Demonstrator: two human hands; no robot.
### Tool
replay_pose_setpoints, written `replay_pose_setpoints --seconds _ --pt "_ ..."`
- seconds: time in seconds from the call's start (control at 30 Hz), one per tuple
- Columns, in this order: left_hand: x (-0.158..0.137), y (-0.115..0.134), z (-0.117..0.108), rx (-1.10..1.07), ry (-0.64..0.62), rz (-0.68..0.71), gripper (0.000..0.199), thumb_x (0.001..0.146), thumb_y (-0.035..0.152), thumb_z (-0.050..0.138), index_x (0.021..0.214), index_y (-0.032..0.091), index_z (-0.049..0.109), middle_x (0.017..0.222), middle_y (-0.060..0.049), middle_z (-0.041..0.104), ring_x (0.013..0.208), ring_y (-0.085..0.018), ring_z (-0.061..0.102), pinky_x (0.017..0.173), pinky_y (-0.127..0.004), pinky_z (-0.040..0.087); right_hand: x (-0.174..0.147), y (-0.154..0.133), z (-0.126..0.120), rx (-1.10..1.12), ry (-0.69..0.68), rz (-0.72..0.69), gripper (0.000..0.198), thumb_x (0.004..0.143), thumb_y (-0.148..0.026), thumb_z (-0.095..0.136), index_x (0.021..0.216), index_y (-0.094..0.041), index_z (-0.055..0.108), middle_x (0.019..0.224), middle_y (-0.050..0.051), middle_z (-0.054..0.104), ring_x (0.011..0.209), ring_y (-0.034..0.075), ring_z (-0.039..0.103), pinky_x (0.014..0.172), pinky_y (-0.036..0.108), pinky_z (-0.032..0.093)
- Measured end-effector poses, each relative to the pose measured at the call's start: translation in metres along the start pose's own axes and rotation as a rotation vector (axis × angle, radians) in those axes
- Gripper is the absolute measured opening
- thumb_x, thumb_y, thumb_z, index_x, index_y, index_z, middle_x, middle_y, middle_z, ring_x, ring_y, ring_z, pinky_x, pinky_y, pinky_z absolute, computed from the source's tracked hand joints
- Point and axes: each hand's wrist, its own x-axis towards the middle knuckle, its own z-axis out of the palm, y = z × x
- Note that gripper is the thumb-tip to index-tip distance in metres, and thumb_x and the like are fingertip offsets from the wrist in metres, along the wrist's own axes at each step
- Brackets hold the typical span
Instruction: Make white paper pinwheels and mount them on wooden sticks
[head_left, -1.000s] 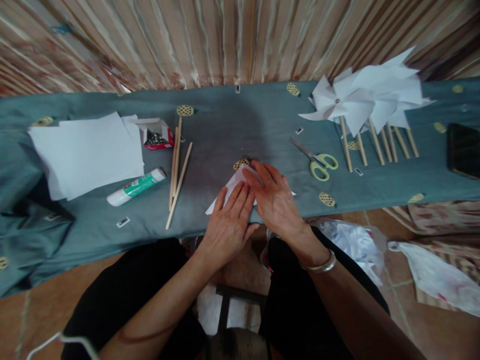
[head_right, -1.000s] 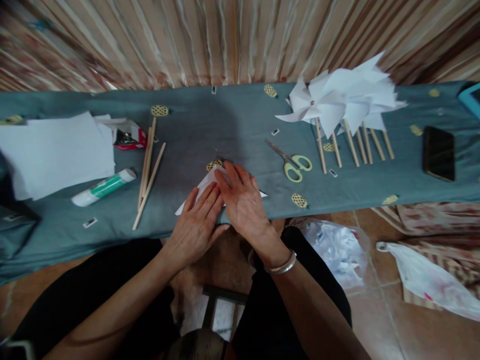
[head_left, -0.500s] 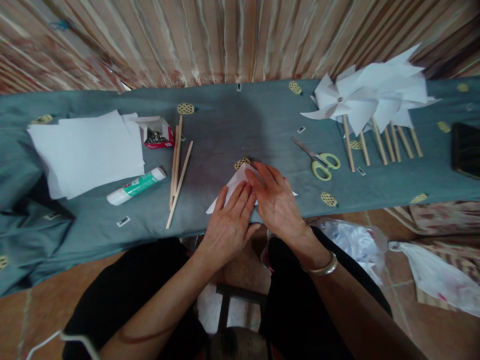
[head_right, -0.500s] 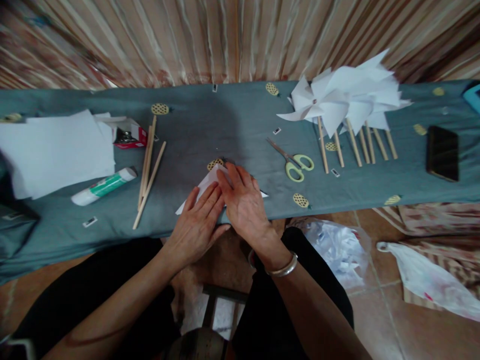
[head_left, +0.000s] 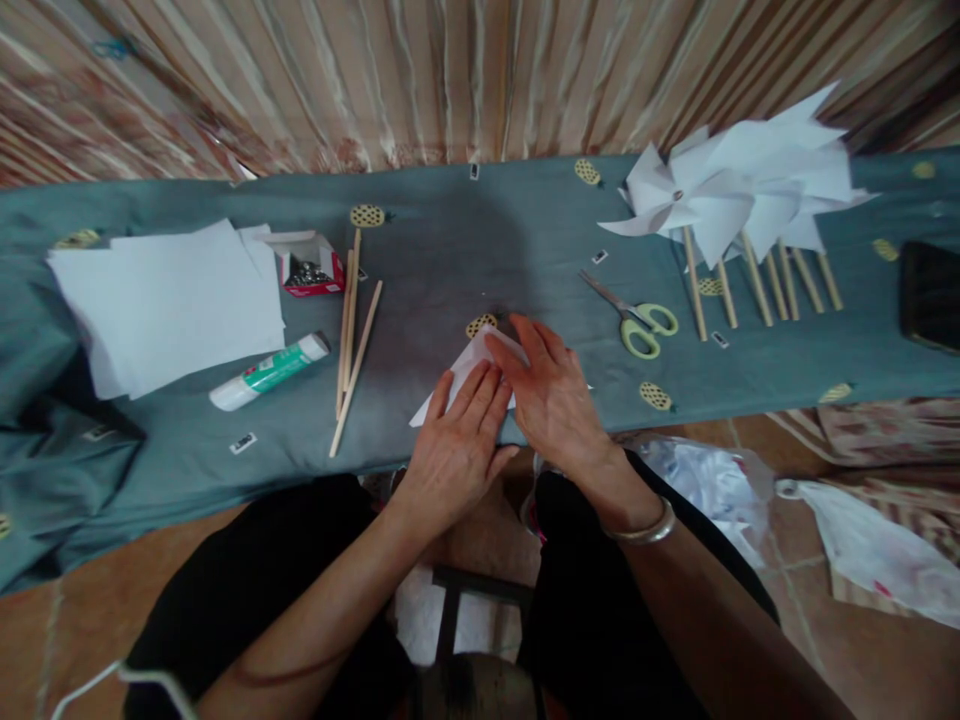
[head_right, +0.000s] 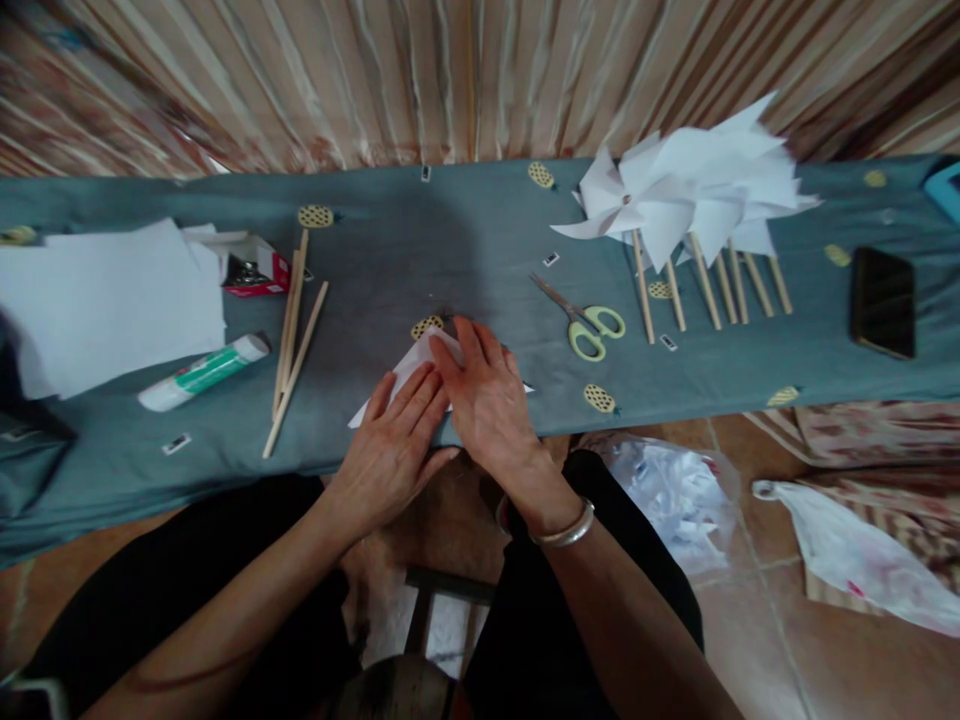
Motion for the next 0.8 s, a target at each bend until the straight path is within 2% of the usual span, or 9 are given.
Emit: replay_pose_setpoints --seconds 0.2,0.37,0.57,0.8 --pt "0.0 0.0 0.001 -0.007 -0.011 -0.005 0.064 0.098 0.046 0.045 0.147 0.007 0.035 0.154 -0.022 0.042 0.148 -0.031 0.031 0.121 -0.057 0.025 0.006 -0.001 0.0 0.009 -0.009 0.044 0.047 0.097 -0.015 0.042 0.142 -0.022 0.053 0.154 0.017 0.041 0.142 0.035 0.036 0.102 0.05 0.044" --pt "-0.011 -0.001 0.0 0.02 0.015 0.014 0.067 0.096 0.043 0.049 0.147 0.003 0.034 0.155 -0.024 0.039 0.148 -0.033 0.031 0.12 -0.055 0.028 0.006 -0.004 -0.002 -0.016 -0.044 0.053 0.05 0.096 -0.015 0.044 0.145 -0.022 0.048 0.157 0.017 0.037 0.146 0.035 0.032 0.104 0.05 0.042" --pt "-0.021 -0.002 -0.001 0.03 0.01 0.013 0.069 0.095 0.036 0.051 0.149 0.001 0.029 0.155 -0.025 0.038 0.149 -0.034 0.028 0.12 -0.055 0.028 -0.001 -0.002 0.002 0.028 -0.024 0.02 0.049 0.101 -0.031 0.04 0.149 -0.018 0.043 0.157 0.019 0.037 0.147 0.036 0.029 0.108 0.053 0.037" --pt "-0.021 -0.001 -0.001 0.013 -0.007 -0.001 0.068 0.093 0.036 0.054 0.147 0.0 0.033 0.156 -0.026 0.036 0.149 -0.035 0.028 0.12 -0.055 0.028 -0.013 -0.003 0.005 0.006 0.033 0.005 0.053 0.102 -0.033 0.039 0.152 -0.016 0.037 0.16 0.021 0.03 0.15 0.036 0.023 0.114 0.058 0.028"
